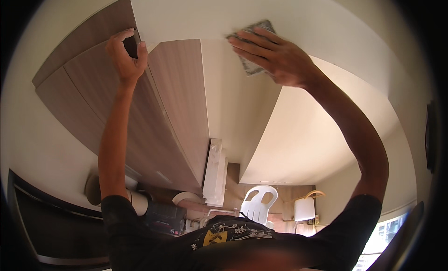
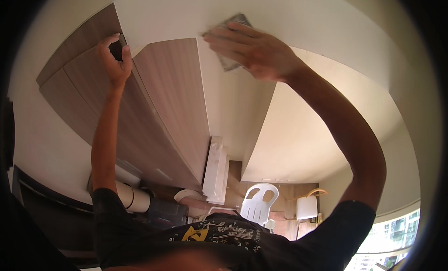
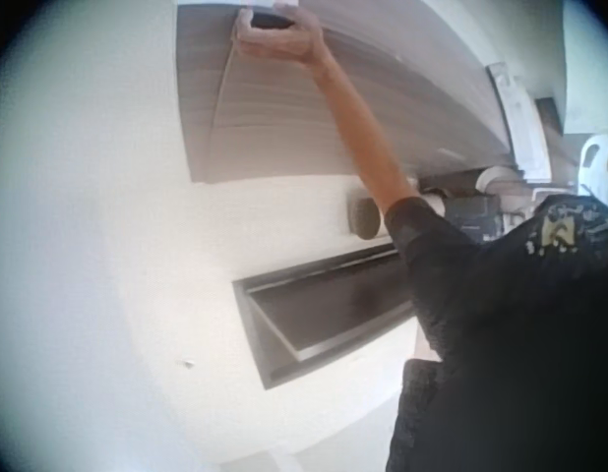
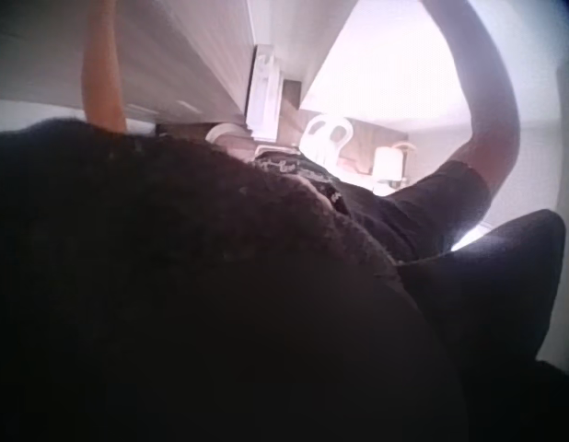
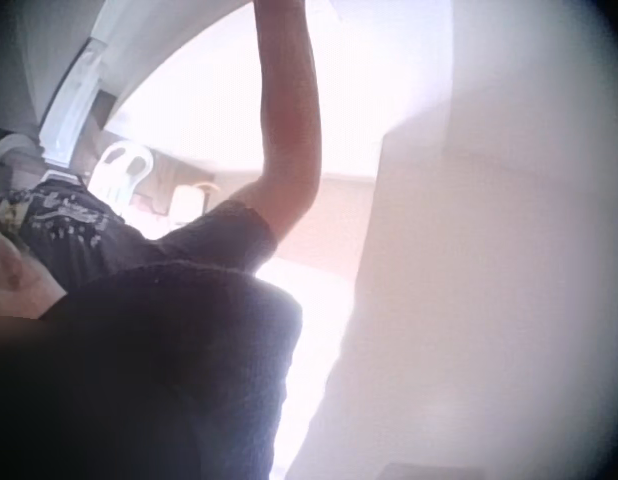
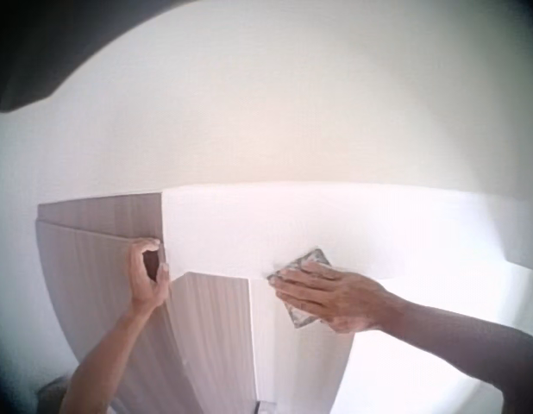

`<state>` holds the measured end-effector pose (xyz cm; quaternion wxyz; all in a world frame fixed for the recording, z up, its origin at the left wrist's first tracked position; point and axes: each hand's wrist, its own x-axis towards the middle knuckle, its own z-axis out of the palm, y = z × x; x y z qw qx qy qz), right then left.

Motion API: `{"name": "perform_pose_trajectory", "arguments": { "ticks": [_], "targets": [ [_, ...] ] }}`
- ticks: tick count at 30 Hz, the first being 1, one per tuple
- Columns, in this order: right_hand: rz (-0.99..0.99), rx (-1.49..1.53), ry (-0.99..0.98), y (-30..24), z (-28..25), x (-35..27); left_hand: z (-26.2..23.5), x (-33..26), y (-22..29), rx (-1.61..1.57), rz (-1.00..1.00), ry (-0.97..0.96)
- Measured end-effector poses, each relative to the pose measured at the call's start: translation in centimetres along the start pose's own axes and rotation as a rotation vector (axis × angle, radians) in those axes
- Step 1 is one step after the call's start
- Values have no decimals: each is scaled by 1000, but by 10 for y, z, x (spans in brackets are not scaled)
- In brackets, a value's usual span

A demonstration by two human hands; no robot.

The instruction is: The person smooths a section of a wall using a small rectangular tool. They repeatedly rub the tool along the wall surface, occasionally pausing to reposition their hands or adjust the tool.

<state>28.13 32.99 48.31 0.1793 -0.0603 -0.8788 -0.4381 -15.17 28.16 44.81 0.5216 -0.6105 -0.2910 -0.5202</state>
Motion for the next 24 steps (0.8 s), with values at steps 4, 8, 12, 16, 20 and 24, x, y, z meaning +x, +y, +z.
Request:
{"name": "perform_pose_trajectory", "arguments": {
  "ticks": [4, 8, 12, 16, 20, 24],
  "targets": [
    [47, 168, -46, 13, -7, -21, -4, -1, -8, -48, 11, -14],
    [102, -5, -143, 27, -29, -98, -2, 0, 2, -34, -17, 9],
    [109, 4, -13, 25, -13, -96, 1, 2, 4, -14, -21, 52],
    [69, 21, 123, -17, 27, 20, 10, 2, 9, -96, -19, 74],
    [79, 178, 327, -57, 66, 129, 13, 0, -1, -192, -47, 115],
    [121, 212, 303, -49, 64, 103, 1, -1, -7, -124, -42, 52]
  ]
}}
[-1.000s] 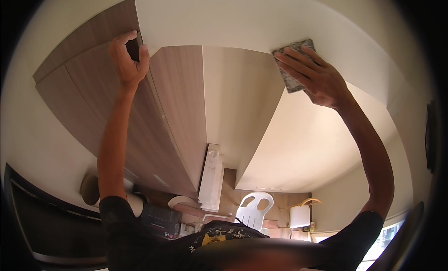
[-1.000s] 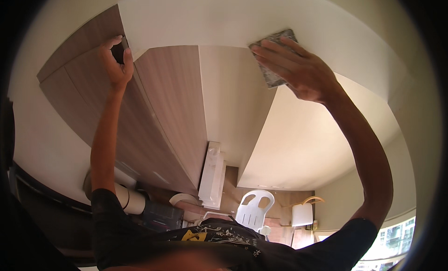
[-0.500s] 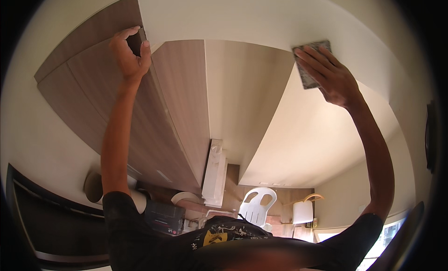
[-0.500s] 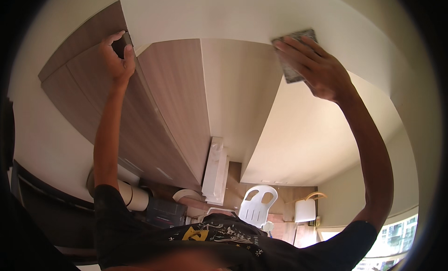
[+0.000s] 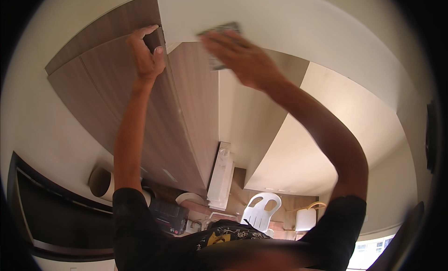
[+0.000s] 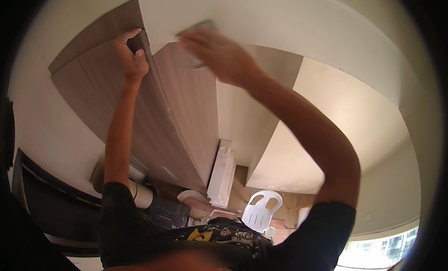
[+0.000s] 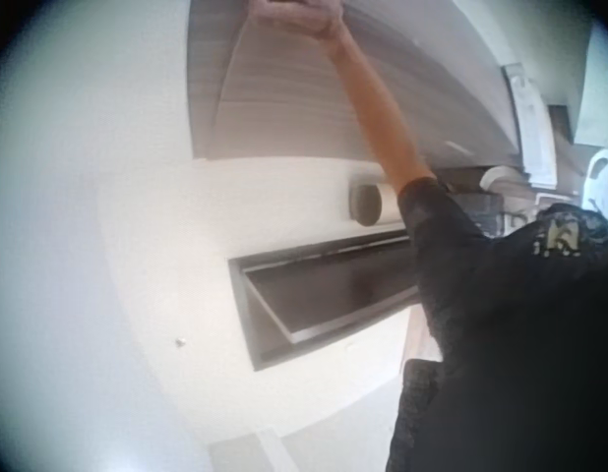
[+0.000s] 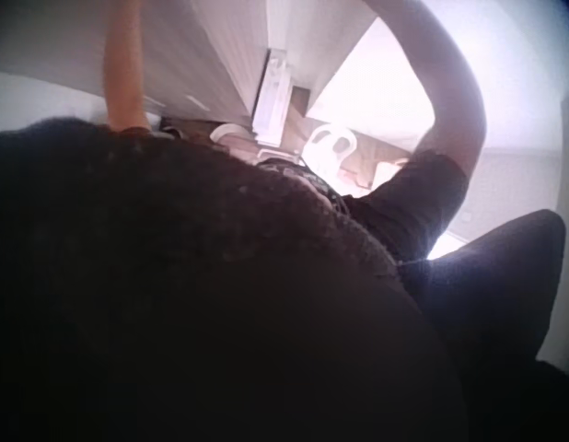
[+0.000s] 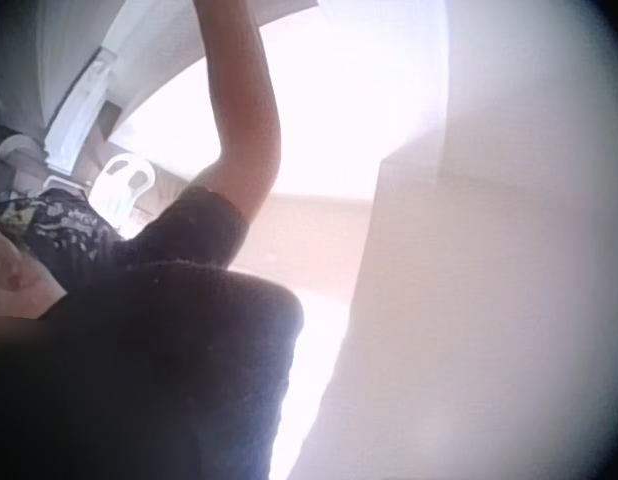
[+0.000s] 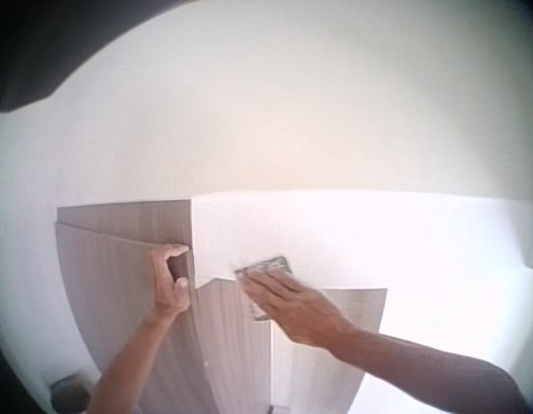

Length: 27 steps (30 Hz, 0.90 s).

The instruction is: The person smooths a section of a wall using a small rectangular tool. They repeatedly rub the tool along the wall surface, occasionally pausing to reposition their hands or adjust the tool.

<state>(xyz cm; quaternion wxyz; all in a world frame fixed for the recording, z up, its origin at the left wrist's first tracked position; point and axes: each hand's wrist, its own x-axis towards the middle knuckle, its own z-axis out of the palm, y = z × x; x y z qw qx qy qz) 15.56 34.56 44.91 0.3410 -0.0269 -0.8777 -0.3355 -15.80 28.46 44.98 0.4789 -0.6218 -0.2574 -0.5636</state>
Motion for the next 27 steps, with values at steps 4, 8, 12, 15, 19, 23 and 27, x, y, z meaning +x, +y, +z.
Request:
{"name": "perform_pose_trajectory", "arguments": {
  "ticks": [4, 8, 12, 15, 19, 23, 27],
  "targets": [
    [118, -358, -157, 41, -86, -119, 5, -3, 6, 13, -61, 32],
    [178, -419, -146, 45, -100, -155, 19, 1, 19, -101, -94, 92],
    [95, -289, -53, 4, -29, -50, 13, 4, 15, -113, -49, 104],
    [97, -122, 50, -32, 17, 25, 14, 2, 15, -129, -59, 114],
    [110, -4, 114, -43, 37, 50, 15, 3, 15, -132, -61, 110],
    [156, -264, 5, -43, 2, 21, 4, 4, 19, -55, -72, 111],
    [125, -228, 125, -58, 26, 49, 10, 5, 24, -126, -92, 139]
  ]
}}
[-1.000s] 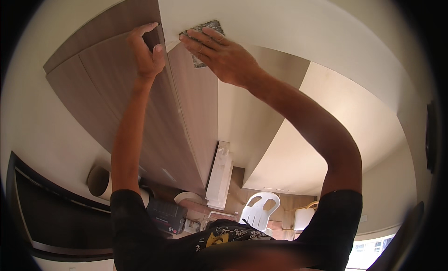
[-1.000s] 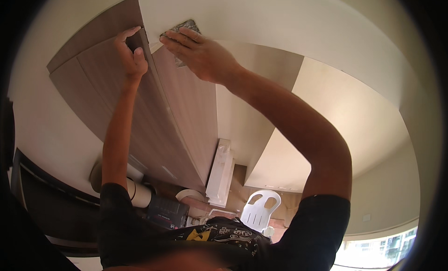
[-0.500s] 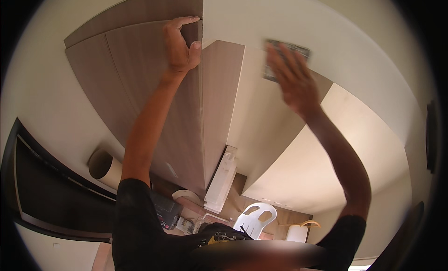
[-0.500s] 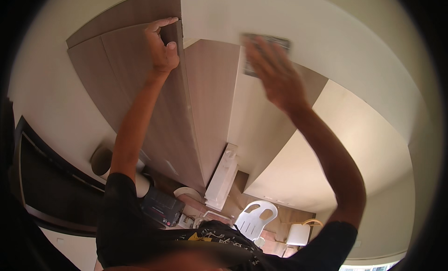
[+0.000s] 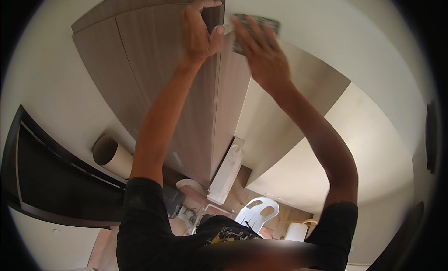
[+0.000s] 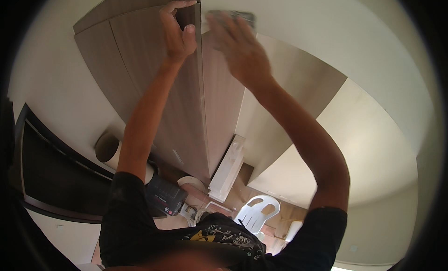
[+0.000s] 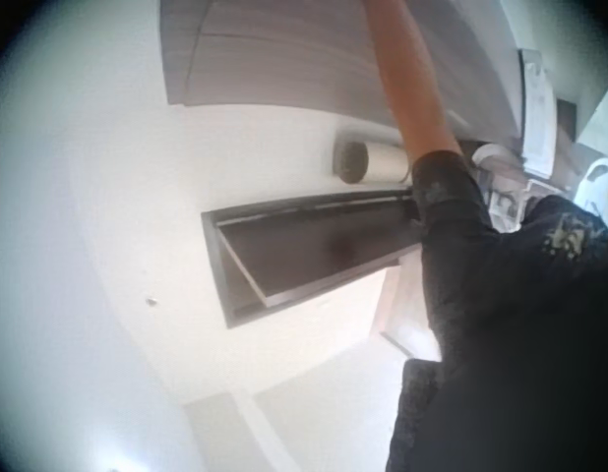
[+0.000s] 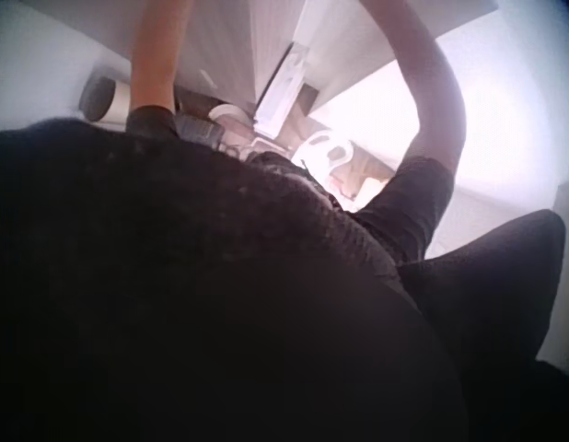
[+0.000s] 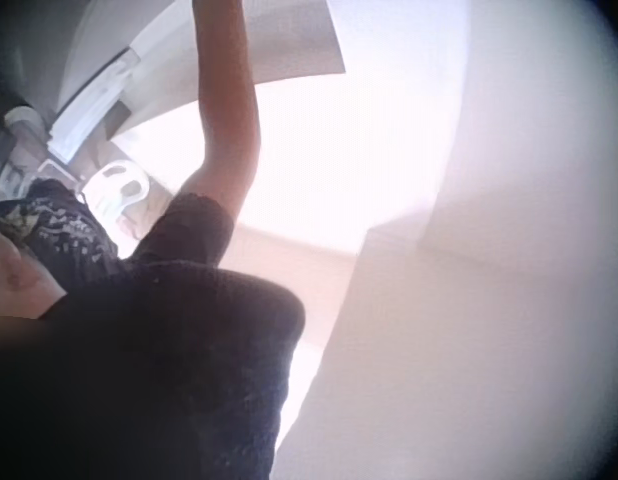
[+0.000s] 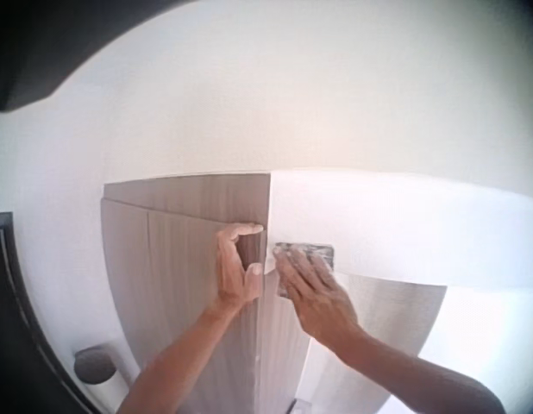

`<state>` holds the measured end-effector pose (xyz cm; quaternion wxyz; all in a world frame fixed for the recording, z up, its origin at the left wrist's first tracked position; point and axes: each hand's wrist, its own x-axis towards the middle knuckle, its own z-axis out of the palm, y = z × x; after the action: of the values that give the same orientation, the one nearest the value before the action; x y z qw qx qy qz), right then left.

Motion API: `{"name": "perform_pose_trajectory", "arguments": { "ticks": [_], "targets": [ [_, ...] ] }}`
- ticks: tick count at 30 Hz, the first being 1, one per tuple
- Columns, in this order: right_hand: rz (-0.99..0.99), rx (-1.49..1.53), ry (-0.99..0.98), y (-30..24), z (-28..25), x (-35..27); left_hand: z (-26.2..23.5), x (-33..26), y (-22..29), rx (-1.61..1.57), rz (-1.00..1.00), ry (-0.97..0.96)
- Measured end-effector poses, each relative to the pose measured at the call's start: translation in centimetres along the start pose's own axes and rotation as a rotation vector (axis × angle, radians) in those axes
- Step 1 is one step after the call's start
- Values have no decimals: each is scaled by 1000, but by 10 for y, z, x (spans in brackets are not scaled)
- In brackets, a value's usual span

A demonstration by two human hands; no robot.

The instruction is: The person smooths a section of a wall using a small rectangular tool. They repeatedly rub the tool along the wall surface, occasionally pausing to reposition their hands or adjust the tool.

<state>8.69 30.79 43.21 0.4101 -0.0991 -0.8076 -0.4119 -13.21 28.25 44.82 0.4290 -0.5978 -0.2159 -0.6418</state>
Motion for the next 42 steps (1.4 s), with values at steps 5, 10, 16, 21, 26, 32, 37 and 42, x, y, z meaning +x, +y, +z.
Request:
{"name": "perform_pose_trajectory", "arguments": {
  "ticks": [5, 10, 16, 21, 26, 32, 37, 42],
  "targets": [
    [-4, 51, 54, -8, 3, 5, -17, 1, -7, 32, 53, -86],
    [78, -89, -60, -30, -3, 14, -7, 6, 14, -147, -88, 34],
    [48, 199, -17, 6, -2, -3, -19, 14, -18, 142, 128, -101],
    [185, -70, -72, 93, -78, -103, -14, 16, -19, 174, 91, -84],
    [262, -235, -84, 120, -97, -163, -12, 18, -12, 274, 165, -90],
    [83, 170, 48, 24, -10, -26, -14, 19, -9, 217, 138, -84],
    [32, 43, 42, -6, 13, 13, 2, 8, -10, 193, -49, -68],
    [170, -34, -26, 86, -52, -84, -34, 12, -37, 288, 30, -121]
  ]
}}
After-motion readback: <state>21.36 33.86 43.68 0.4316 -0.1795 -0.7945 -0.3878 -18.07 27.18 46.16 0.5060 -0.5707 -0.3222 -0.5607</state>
